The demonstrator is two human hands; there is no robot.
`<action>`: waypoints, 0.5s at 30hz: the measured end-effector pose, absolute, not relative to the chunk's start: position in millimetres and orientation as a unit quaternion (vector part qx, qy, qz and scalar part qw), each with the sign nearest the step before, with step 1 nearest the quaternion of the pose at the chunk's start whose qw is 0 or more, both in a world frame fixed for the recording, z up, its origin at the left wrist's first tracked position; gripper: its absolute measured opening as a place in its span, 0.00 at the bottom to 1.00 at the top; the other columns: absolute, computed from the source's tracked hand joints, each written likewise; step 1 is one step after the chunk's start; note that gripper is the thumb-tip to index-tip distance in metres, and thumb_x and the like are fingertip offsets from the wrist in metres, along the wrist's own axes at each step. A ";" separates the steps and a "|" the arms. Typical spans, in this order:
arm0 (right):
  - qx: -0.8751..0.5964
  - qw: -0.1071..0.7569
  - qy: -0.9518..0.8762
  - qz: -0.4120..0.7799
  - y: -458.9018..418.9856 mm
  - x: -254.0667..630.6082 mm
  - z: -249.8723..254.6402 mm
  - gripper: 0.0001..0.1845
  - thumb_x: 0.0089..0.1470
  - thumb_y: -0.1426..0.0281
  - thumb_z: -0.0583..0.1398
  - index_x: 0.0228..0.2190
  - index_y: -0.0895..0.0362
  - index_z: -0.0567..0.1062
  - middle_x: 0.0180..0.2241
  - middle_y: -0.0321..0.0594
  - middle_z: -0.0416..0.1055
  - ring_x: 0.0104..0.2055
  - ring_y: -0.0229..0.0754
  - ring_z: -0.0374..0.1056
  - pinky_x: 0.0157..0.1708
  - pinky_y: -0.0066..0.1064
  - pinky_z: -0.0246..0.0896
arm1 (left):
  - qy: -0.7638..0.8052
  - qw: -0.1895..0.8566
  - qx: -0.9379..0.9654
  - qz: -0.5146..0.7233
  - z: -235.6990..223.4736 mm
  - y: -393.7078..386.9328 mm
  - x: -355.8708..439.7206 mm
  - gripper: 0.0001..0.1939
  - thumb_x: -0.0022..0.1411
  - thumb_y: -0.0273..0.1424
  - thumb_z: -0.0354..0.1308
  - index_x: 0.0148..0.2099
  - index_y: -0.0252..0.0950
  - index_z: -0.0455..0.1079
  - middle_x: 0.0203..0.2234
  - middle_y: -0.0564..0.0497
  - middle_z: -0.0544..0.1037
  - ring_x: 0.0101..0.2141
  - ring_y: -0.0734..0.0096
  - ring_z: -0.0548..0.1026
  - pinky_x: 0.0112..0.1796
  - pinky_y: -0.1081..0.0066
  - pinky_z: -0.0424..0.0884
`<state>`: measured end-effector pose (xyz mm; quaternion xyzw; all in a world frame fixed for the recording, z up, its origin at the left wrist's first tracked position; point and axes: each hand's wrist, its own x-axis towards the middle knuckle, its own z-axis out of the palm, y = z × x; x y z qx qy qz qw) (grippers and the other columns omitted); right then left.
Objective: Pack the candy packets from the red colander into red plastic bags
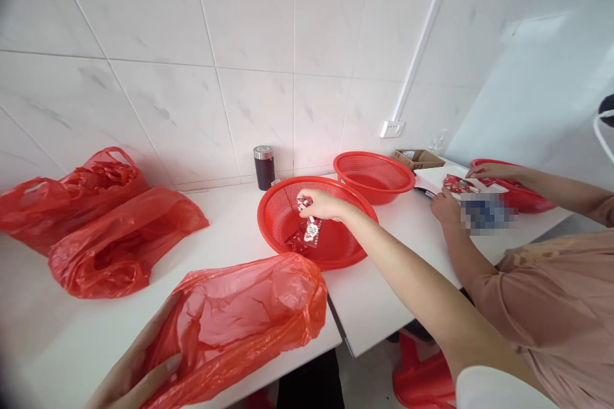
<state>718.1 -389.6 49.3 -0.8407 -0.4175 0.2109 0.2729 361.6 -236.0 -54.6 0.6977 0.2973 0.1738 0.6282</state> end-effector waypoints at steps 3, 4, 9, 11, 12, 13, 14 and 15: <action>-0.756 0.358 -0.490 0.245 -386.8 668.1 77.2 0.14 0.55 0.69 0.58 0.45 0.52 0.65 0.36 0.33 0.69 0.34 0.36 0.68 0.31 0.23 0.62 | 0.278 0.634 0.699 0.180 -53.0 -244.9 370.6 0.37 0.57 0.44 0.61 0.67 0.57 0.54 0.67 0.61 0.56 0.66 0.55 0.51 0.61 0.55 0.53; -0.719 0.375 -0.528 0.252 -385.0 647.6 81.2 0.14 0.53 0.70 0.59 0.43 0.52 0.66 0.36 0.33 0.69 0.34 0.36 0.68 0.32 0.24 0.62 | 0.277 0.637 0.695 0.184 -50.0 -249.2 374.3 0.37 0.57 0.44 0.61 0.67 0.55 0.53 0.67 0.60 0.55 0.66 0.54 0.52 0.62 0.55 0.52; -0.704 0.170 -0.649 0.234 -374.6 572.6 60.7 0.20 0.51 0.73 0.60 0.47 0.47 0.73 0.44 0.39 0.63 0.33 0.36 0.65 0.27 0.25 0.58 | 0.289 0.673 0.655 0.184 -33.3 -267.8 386.8 0.41 0.57 0.42 0.62 0.69 0.51 0.50 0.67 0.54 0.56 0.61 0.49 0.62 0.62 0.54 0.56; -0.710 0.090 -0.652 0.253 -371.3 568.0 50.4 0.26 0.50 0.71 0.61 0.52 0.43 0.71 0.46 0.40 0.63 0.34 0.38 0.66 0.27 0.25 0.57 | 0.293 0.676 0.651 0.185 -32.2 -270.3 387.2 0.42 0.56 0.41 0.62 0.69 0.49 0.50 0.66 0.51 0.58 0.61 0.48 0.63 0.61 0.53 0.57; -0.705 0.075 -0.653 0.266 -369.8 571.2 48.6 0.28 0.49 0.70 0.63 0.53 0.42 0.71 0.47 0.40 0.64 0.35 0.39 0.66 0.28 0.26 0.58 | 0.293 0.672 0.654 0.186 -32.8 -270.6 386.6 0.42 0.56 0.41 0.62 0.69 0.48 0.49 0.66 0.50 0.58 0.61 0.48 0.61 0.61 0.53 0.58; -0.699 0.081 -0.652 0.282 -368.3 577.6 49.1 0.29 0.48 0.68 0.65 0.53 0.43 0.71 0.48 0.40 0.65 0.36 0.39 0.67 0.30 0.27 0.59 | 0.294 0.665 0.661 0.187 -33.9 -270.4 385.8 0.42 0.57 0.41 0.62 0.70 0.47 0.48 0.67 0.49 0.57 0.62 0.49 0.60 0.61 0.53 0.58; -0.694 0.104 -0.647 0.296 -366.7 586.7 51.5 0.29 0.49 0.66 0.66 0.53 0.43 0.71 0.48 0.39 0.67 0.37 0.40 0.68 0.32 0.27 0.61 | 0.294 0.655 0.670 0.188 -35.4 -269.9 384.6 0.42 0.58 0.41 0.61 0.70 0.46 0.47 0.67 0.49 0.56 0.64 0.50 0.57 0.61 0.53 0.57; -0.697 0.136 -0.637 0.300 -364.8 598.3 54.7 0.26 0.50 0.64 0.65 0.52 0.43 0.72 0.48 0.38 0.69 0.38 0.40 0.69 0.34 0.27 0.62 | 0.294 0.641 0.683 0.191 -37.2 -269.1 383.3 0.42 0.59 0.42 0.60 0.70 0.46 0.45 0.68 0.50 0.54 0.65 0.51 0.55 0.61 0.54 0.56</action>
